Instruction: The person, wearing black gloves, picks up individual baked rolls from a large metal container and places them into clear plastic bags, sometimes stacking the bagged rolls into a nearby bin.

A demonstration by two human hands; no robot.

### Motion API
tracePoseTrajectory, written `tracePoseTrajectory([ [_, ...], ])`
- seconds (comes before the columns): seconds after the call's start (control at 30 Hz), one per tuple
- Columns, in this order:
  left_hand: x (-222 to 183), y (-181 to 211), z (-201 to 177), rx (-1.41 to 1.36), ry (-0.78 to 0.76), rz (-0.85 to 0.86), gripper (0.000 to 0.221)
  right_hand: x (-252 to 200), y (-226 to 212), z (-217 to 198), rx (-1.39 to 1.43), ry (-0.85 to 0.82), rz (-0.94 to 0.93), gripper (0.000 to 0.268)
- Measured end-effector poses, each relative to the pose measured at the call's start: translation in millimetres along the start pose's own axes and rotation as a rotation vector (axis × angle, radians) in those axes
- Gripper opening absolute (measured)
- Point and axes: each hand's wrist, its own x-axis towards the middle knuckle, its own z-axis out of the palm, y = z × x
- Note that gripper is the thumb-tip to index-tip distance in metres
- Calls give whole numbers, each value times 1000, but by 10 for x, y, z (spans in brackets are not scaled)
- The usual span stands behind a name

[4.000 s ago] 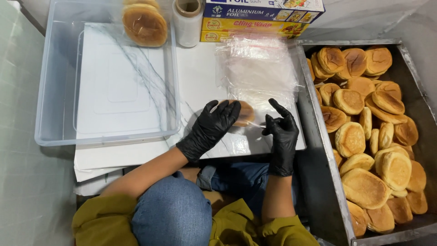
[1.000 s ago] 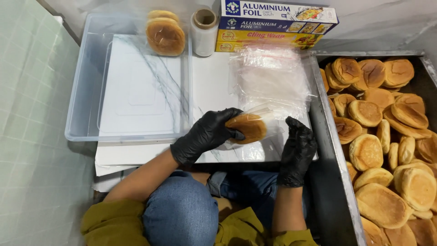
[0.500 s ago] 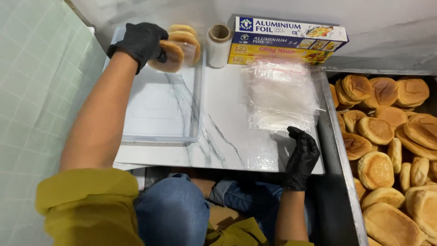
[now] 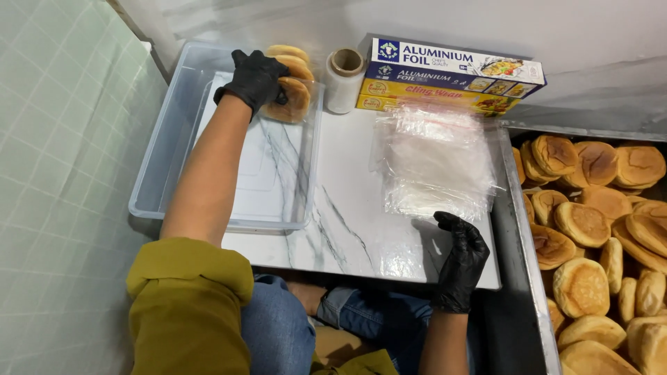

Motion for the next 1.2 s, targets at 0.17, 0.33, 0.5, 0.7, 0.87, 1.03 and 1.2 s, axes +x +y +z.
tracePoseTrajectory([
  [0.17,81,-65,274,-101,150,-16,34,8,-22,13,-22,-18,0,27],
  [0.33,-12,7,375,-350,352,-73,49,-13,-85,23,-37,-27,-5,29],
  [0.5,-218,198,115,69,636,-98,80,-29,-131,23,-30,-37,-8,27],
  [0.7,-389,167,407,20,677,361,28,-15,-91,4,-29,-33,2,26],
  [0.87,-612,473,366,-237,418,159,21,-42,-125,82,72,31,3,19],
  [1.03,-762,683,-15,-965,78,-230,31,-35,-106,78,44,19,-19,18],
  [1.2,-523,258,618,-175,225,65,27,-36,-112,104,79,35,7,18],
])
